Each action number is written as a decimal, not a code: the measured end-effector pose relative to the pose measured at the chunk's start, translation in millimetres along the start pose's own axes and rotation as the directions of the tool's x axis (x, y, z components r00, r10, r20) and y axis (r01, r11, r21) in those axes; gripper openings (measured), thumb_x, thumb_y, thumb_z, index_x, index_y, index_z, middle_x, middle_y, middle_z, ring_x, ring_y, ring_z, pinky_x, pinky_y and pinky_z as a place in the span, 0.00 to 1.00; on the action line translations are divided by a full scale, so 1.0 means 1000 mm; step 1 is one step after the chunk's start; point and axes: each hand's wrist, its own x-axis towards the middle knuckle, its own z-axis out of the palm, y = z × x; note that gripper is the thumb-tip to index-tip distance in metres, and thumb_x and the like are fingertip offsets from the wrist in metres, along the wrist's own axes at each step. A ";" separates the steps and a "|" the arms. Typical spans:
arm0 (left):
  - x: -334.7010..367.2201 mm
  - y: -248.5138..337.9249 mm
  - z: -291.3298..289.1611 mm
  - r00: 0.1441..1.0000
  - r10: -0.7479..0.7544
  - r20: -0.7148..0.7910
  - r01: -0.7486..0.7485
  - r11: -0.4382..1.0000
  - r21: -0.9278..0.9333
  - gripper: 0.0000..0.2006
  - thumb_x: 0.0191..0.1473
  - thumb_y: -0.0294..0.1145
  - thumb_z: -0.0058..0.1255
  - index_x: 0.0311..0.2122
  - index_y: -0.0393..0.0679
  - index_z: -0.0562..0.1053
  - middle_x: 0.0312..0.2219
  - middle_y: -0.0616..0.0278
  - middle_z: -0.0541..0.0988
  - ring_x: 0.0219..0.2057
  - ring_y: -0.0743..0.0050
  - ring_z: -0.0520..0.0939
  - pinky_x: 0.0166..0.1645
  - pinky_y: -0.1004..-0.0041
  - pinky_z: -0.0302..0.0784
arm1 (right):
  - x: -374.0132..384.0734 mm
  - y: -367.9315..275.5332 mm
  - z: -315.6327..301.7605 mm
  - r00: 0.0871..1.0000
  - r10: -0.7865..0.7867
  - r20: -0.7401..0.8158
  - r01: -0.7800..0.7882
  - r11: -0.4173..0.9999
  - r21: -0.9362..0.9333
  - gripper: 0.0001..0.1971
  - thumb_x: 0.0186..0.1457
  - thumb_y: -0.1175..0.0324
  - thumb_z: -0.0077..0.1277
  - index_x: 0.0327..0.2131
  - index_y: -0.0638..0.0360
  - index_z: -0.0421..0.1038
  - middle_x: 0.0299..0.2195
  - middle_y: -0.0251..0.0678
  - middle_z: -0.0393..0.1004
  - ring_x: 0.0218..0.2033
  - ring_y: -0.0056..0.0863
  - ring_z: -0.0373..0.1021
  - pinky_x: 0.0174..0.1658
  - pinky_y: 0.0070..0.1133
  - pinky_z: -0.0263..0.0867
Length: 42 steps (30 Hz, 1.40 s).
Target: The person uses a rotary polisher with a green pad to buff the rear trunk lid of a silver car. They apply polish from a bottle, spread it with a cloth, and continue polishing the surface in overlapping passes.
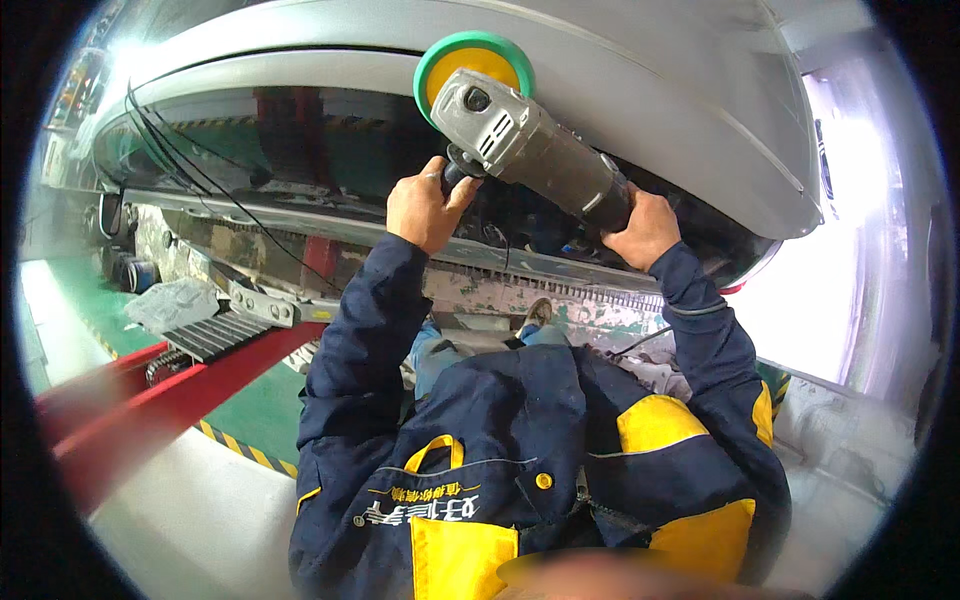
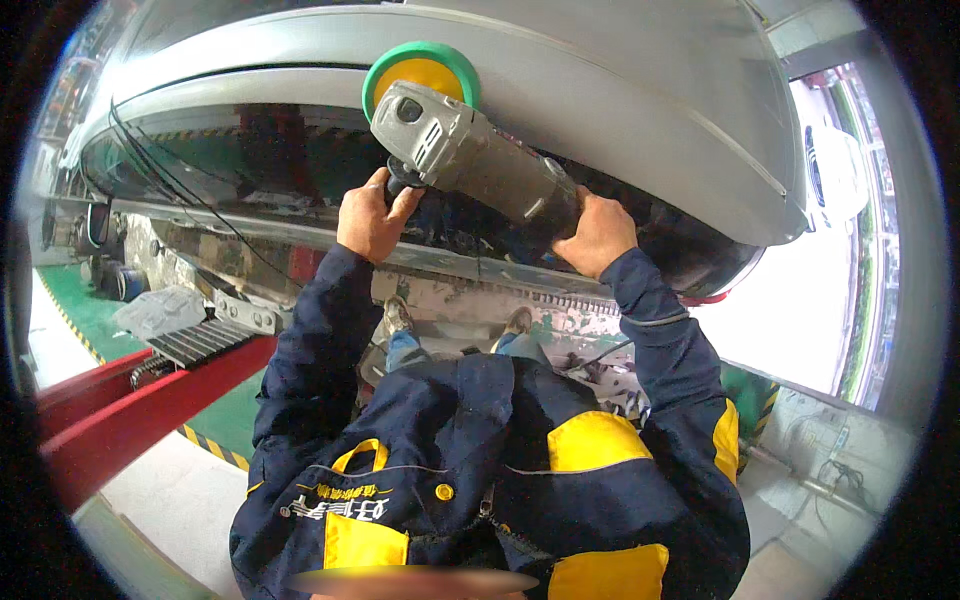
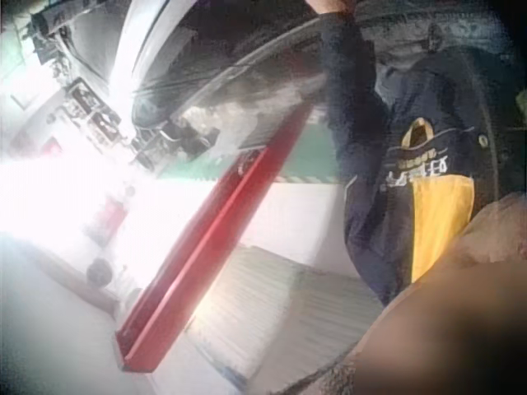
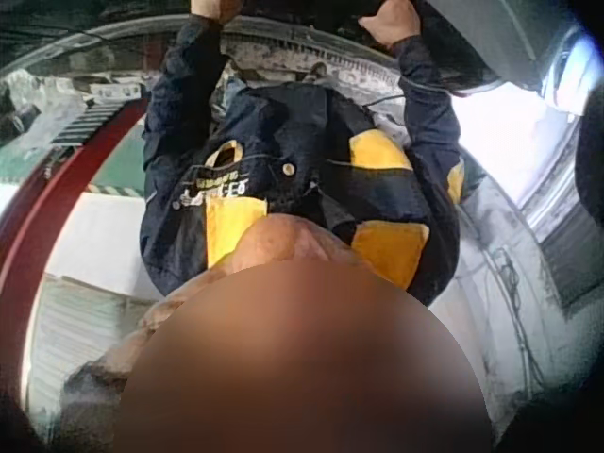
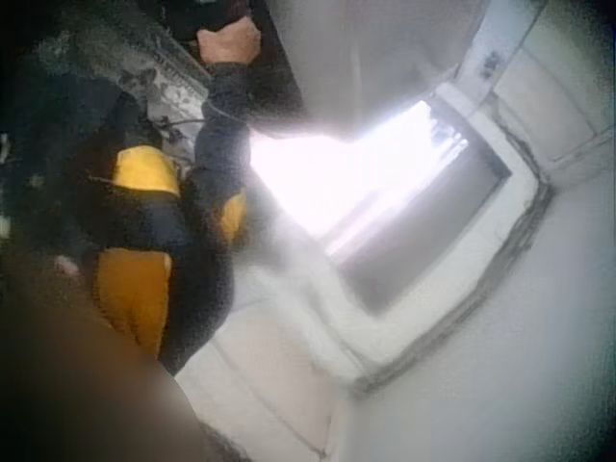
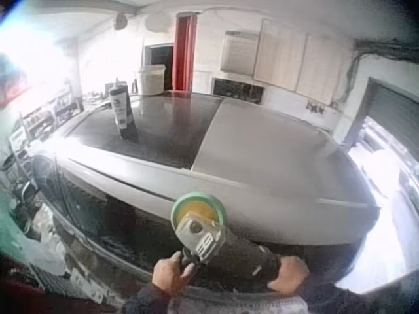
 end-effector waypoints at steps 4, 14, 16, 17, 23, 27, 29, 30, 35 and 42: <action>-0.033 0.007 0.050 0.998 -0.055 -0.021 0.053 0.994 -0.099 0.21 0.61 0.51 0.62 0.38 0.40 0.75 0.27 0.40 0.83 0.32 0.33 0.86 0.37 0.47 0.81 | -0.008 0.029 -0.010 0.998 -0.029 0.060 0.034 0.996 -0.078 0.28 0.44 0.58 0.70 0.50 0.54 0.79 0.41 0.52 0.85 0.44 0.55 0.81 0.51 0.43 0.77; -0.128 -0.035 0.189 0.972 -0.221 -0.080 0.203 0.961 -0.188 0.21 0.60 0.49 0.59 0.44 0.39 0.74 0.29 0.37 0.83 0.34 0.28 0.84 0.40 0.43 0.79 | -0.029 0.091 0.034 0.969 -0.001 0.248 0.067 0.965 -0.255 0.29 0.42 0.61 0.65 0.50 0.62 0.76 0.46 0.49 0.83 0.50 0.53 0.79 0.54 0.43 0.76; -0.145 -0.041 0.210 0.970 -0.234 -0.060 0.221 0.961 -0.166 0.21 0.61 0.50 0.58 0.45 0.40 0.74 0.29 0.36 0.83 0.35 0.28 0.84 0.40 0.42 0.79 | -0.035 0.100 0.043 0.954 0.019 0.299 0.065 0.961 -0.268 0.27 0.43 0.62 0.65 0.48 0.62 0.76 0.46 0.49 0.83 0.50 0.53 0.80 0.53 0.43 0.76; -0.152 -0.044 0.219 0.965 -0.258 -0.033 0.250 0.954 -0.165 0.21 0.61 0.50 0.58 0.45 0.40 0.74 0.29 0.36 0.83 0.35 0.28 0.84 0.40 0.42 0.79 | -0.040 0.103 0.047 0.950 0.019 0.312 0.069 0.960 -0.270 0.26 0.43 0.61 0.64 0.47 0.61 0.76 0.46 0.50 0.83 0.50 0.53 0.80 0.53 0.44 0.77; -0.170 -0.035 0.220 0.967 -0.251 -0.051 0.244 0.962 -0.121 0.21 0.61 0.51 0.58 0.43 0.41 0.75 0.29 0.37 0.83 0.34 0.29 0.85 0.39 0.43 0.80 | -0.064 0.096 0.042 0.957 0.036 0.287 0.059 0.948 -0.314 0.24 0.44 0.60 0.65 0.46 0.61 0.77 0.45 0.52 0.83 0.48 0.54 0.80 0.52 0.43 0.77; -0.127 -0.014 0.173 0.979 -0.176 -0.101 0.169 0.983 -0.067 0.18 0.61 0.45 0.59 0.44 0.39 0.76 0.27 0.38 0.82 0.31 0.31 0.85 0.36 0.48 0.80 | -0.060 0.076 0.013 0.982 0.023 0.185 0.027 0.964 -0.265 0.23 0.44 0.61 0.65 0.45 0.60 0.78 0.43 0.54 0.84 0.47 0.54 0.80 0.51 0.44 0.77; -0.104 -0.009 0.142 0.987 -0.091 -0.134 0.082 0.994 -0.072 0.16 0.62 0.42 0.60 0.43 0.38 0.77 0.26 0.39 0.82 0.30 0.33 0.85 0.35 0.51 0.80 | -0.055 0.064 0.005 0.993 -0.003 0.119 0.026 0.982 -0.185 0.23 0.45 0.60 0.66 0.44 0.59 0.78 0.41 0.53 0.84 0.45 0.55 0.80 0.51 0.44 0.77; -0.096 -0.006 0.130 0.987 -0.081 -0.136 0.069 0.994 -0.088 0.15 0.62 0.41 0.60 0.43 0.38 0.78 0.26 0.39 0.82 0.30 0.34 0.86 0.35 0.52 0.81 | -0.054 0.060 0.002 0.996 -0.042 0.073 0.054 0.984 -0.172 0.23 0.45 0.58 0.68 0.44 0.57 0.79 0.40 0.53 0.84 0.44 0.56 0.81 0.49 0.44 0.77; -0.095 -0.008 0.112 0.983 -0.179 -0.041 0.177 0.983 -0.040 0.19 0.61 0.44 0.64 0.47 0.39 0.79 0.32 0.40 0.86 0.37 0.36 0.88 0.40 0.53 0.82 | -0.052 0.049 0.012 0.994 0.003 0.107 0.018 0.980 -0.197 0.25 0.45 0.57 0.69 0.46 0.58 0.79 0.39 0.52 0.84 0.44 0.55 0.81 0.49 0.42 0.78; -0.149 -0.045 0.203 0.948 -0.318 -0.001 0.311 0.926 -0.212 0.17 0.55 0.38 0.65 0.48 0.46 0.82 0.35 0.44 0.86 0.40 0.38 0.88 0.44 0.55 0.83 | -0.062 0.079 0.060 0.976 0.006 0.218 0.060 0.954 -0.294 0.22 0.45 0.59 0.67 0.43 0.60 0.76 0.42 0.51 0.84 0.46 0.54 0.81 0.51 0.43 0.77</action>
